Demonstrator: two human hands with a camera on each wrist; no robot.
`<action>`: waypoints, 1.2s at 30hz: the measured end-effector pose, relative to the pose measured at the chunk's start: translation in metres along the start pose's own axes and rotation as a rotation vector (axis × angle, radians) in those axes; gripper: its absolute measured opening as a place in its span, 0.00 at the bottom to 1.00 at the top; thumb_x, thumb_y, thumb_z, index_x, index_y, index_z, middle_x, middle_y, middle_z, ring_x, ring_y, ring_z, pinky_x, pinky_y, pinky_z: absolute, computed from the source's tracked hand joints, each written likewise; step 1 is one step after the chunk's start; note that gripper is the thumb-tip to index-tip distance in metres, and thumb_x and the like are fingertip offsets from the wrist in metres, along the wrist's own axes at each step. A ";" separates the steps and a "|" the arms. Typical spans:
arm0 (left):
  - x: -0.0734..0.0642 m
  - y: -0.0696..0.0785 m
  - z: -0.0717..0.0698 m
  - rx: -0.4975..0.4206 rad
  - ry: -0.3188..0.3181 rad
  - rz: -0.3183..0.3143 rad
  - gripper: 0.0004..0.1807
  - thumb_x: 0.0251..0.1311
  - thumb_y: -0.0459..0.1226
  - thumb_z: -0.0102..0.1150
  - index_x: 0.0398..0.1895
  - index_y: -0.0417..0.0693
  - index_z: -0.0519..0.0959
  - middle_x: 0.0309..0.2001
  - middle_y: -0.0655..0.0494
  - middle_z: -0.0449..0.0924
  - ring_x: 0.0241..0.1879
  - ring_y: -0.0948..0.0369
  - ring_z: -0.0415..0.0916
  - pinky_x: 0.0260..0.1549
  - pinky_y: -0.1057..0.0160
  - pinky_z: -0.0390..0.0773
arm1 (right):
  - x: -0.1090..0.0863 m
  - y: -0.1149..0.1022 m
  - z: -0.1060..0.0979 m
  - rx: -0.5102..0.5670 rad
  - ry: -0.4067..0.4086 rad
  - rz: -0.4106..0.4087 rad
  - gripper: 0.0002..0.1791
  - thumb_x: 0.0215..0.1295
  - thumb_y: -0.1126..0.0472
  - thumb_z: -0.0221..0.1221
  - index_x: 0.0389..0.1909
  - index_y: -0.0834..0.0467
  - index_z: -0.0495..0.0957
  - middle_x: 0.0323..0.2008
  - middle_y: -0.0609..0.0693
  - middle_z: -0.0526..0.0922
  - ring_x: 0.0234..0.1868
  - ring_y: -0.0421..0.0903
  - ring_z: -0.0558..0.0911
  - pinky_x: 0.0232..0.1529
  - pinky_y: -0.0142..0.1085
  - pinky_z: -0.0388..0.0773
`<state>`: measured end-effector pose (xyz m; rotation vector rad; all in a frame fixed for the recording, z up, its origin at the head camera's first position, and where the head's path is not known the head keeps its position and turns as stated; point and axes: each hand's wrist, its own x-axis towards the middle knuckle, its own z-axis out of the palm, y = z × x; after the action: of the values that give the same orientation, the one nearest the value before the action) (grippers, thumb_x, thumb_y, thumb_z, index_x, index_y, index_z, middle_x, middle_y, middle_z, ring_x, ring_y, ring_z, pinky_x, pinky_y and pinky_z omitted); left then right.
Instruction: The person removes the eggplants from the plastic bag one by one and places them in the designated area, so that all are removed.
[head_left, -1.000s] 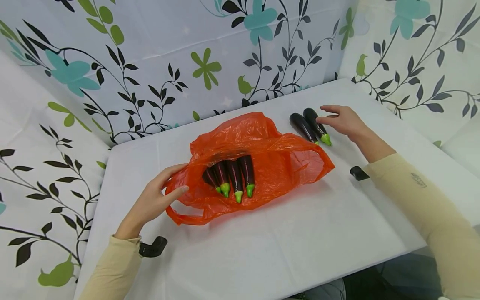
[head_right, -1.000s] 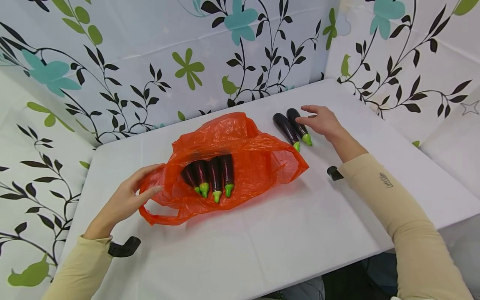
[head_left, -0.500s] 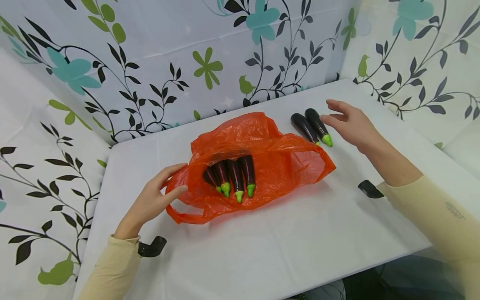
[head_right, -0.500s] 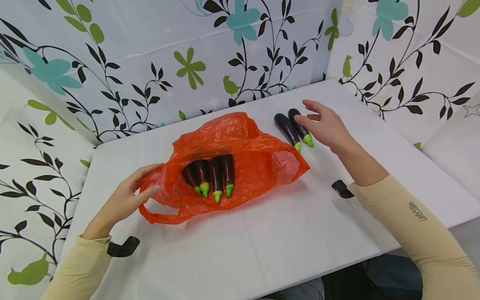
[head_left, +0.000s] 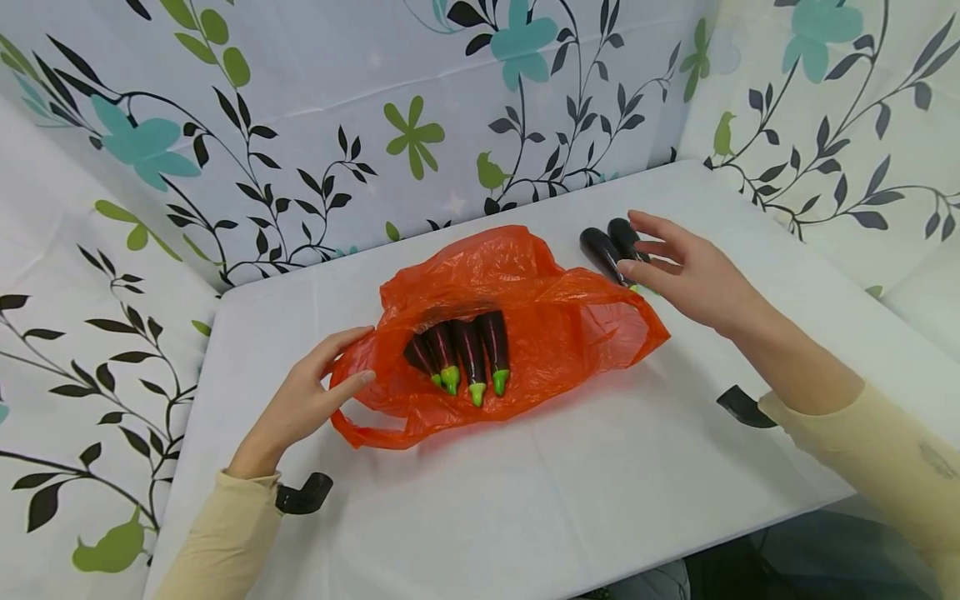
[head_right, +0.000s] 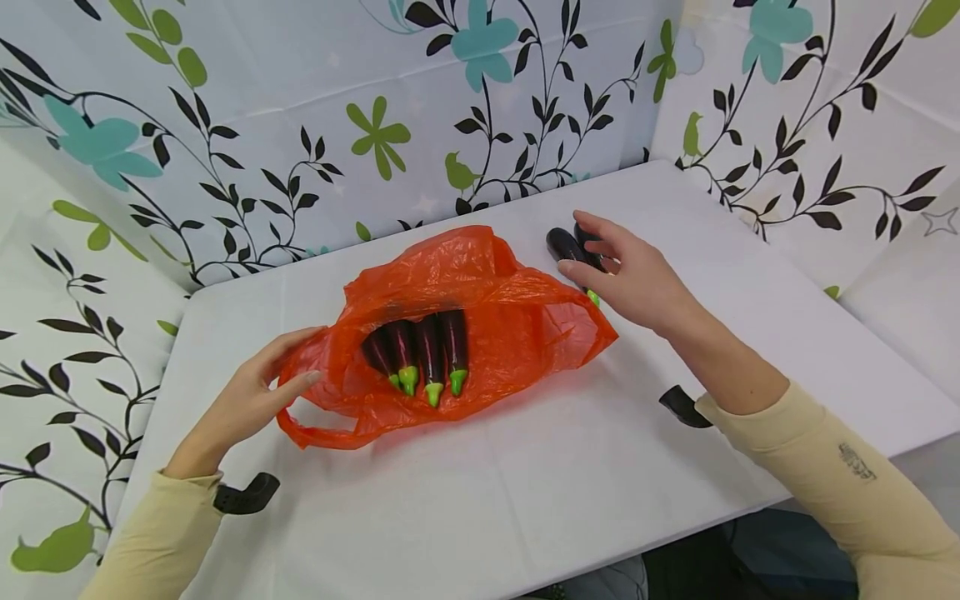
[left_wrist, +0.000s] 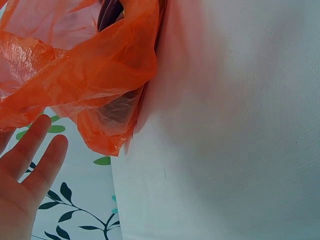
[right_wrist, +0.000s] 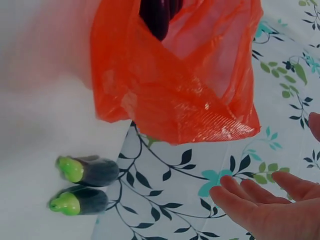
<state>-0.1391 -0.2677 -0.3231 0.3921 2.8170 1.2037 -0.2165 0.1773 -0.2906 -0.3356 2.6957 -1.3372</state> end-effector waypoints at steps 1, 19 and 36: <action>0.000 0.000 0.000 0.000 0.000 0.002 0.29 0.60 0.40 0.57 0.65 0.51 0.62 0.63 0.52 0.64 0.60 0.53 0.63 0.53 0.44 0.71 | -0.002 -0.003 0.001 0.002 -0.005 -0.005 0.37 0.59 0.38 0.54 0.68 0.29 0.49 0.70 0.41 0.53 0.68 0.51 0.60 0.54 0.54 0.71; 0.000 0.000 0.002 0.011 0.010 0.015 0.28 0.60 0.39 0.57 0.64 0.50 0.63 0.62 0.52 0.66 0.58 0.55 0.65 0.51 0.46 0.73 | -0.033 -0.025 0.029 0.002 -0.076 -0.212 0.34 0.59 0.47 0.59 0.66 0.36 0.58 0.65 0.41 0.63 0.63 0.47 0.66 0.53 0.50 0.74; 0.000 0.001 0.002 0.039 0.020 0.040 0.27 0.61 0.38 0.55 0.64 0.48 0.63 0.61 0.51 0.67 0.58 0.56 0.66 0.53 0.48 0.72 | -0.043 -0.028 0.062 -0.064 -0.194 -0.418 0.32 0.60 0.48 0.59 0.65 0.41 0.61 0.64 0.41 0.65 0.65 0.43 0.63 0.55 0.46 0.73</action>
<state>-0.1383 -0.2660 -0.3240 0.4432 2.8663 1.1679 -0.1587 0.1235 -0.3057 -1.0256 2.5963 -1.2269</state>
